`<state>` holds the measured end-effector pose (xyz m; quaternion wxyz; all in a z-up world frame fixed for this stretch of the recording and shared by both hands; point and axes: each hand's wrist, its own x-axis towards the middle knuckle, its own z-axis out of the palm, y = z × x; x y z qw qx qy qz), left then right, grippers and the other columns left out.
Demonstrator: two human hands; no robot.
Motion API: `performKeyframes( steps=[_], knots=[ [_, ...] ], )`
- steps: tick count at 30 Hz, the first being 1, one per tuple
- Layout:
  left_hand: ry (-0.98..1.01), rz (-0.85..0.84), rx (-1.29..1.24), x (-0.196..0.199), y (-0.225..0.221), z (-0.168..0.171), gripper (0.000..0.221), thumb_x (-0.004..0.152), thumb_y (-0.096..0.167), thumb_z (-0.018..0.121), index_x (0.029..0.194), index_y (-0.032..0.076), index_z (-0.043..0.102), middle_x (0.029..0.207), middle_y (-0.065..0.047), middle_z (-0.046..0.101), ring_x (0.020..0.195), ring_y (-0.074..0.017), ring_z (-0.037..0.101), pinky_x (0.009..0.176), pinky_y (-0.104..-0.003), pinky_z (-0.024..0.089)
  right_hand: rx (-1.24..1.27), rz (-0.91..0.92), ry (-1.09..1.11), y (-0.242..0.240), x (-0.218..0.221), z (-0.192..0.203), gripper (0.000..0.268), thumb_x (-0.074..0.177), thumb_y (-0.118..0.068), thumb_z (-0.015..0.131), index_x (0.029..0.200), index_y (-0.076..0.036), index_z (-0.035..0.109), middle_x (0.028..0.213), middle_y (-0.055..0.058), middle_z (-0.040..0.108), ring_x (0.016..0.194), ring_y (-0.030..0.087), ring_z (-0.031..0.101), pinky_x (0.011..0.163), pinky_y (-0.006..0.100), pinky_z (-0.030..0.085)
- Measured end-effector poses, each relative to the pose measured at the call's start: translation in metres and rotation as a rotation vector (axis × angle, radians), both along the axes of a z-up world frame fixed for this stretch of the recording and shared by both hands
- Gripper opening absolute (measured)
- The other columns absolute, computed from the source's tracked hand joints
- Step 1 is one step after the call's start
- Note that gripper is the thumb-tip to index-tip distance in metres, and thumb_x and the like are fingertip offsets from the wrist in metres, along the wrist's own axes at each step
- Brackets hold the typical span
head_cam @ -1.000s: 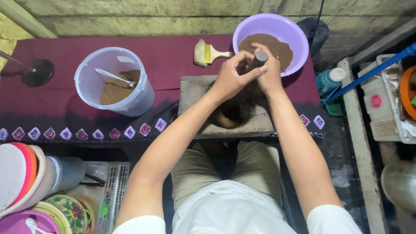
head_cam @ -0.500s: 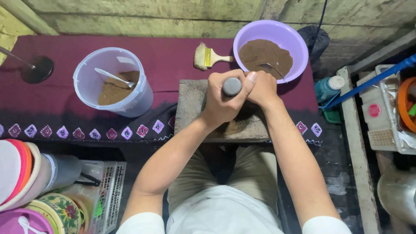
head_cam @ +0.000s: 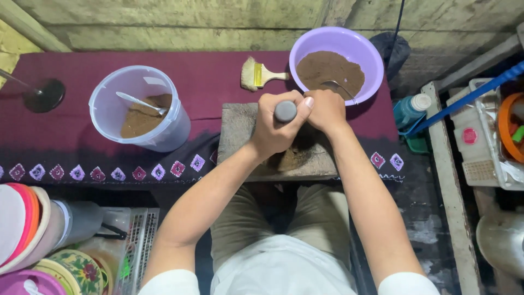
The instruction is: Grinding brown powder using a stone mortar and pestle and transferring it to a container with a spoon.
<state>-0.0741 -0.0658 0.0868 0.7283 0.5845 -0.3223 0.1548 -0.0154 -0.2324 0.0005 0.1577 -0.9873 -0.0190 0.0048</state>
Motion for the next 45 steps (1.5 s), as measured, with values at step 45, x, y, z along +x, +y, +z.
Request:
performKeyframes(
  steps=[45],
  knots=[
    [-0.083, -0.175, 0.178, -0.034, 0.019, 0.014, 0.043, 0.094, 0.009, 0.059, 0.053, 0.018, 0.05, 0.039, 0.002, 0.051, 0.032, -0.0128, 0.041, 0.039, -0.021, 0.038, 0.09, -0.008, 0.119, 0.023, -0.009, 0.041, 0.087, 0.107, -0.06, 0.009, 0.096, -0.008, 0.078, 0.096, 0.025, 0.077, 0.109, 0.045, 0.071, 0.102, 0.053, 0.04]
  ],
)
